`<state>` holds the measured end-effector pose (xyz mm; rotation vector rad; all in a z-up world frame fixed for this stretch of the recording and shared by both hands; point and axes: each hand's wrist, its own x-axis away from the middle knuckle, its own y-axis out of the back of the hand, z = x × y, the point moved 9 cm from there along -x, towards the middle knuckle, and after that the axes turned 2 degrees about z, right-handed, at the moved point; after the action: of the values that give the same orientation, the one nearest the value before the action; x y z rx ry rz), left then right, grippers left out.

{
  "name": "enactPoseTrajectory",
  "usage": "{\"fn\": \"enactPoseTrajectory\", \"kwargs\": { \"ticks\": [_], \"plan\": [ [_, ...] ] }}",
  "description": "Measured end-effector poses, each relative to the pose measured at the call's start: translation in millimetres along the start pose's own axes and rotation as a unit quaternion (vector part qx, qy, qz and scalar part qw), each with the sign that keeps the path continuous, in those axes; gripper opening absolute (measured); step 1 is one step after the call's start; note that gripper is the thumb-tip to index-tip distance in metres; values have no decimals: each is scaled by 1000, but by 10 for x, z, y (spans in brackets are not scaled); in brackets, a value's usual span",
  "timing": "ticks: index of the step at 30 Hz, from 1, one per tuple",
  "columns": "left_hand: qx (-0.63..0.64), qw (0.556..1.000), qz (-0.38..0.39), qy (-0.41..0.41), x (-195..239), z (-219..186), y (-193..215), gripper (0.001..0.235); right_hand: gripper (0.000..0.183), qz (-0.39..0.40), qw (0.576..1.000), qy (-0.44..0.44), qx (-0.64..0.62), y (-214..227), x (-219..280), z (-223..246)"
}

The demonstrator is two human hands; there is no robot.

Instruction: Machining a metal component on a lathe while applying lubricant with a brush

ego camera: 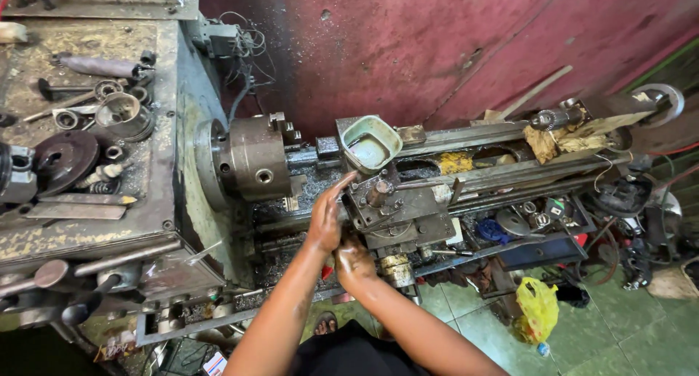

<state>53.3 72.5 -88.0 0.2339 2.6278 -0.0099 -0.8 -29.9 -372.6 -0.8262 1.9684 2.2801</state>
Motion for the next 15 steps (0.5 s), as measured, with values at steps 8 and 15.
{"fn": "enactPoseTrajectory", "kwargs": {
  "ticks": [8, 15],
  "plan": [
    [-34, 969, -49, 239, 751, 775, 402, 66, 62, 144, 987, -8, -72, 1328, -819, 419],
    [209, 909, -111, 342, 833, 1266, 294, 74, 82, 241, 963, -94, -75, 706, -1057, 430]
  ]
}}
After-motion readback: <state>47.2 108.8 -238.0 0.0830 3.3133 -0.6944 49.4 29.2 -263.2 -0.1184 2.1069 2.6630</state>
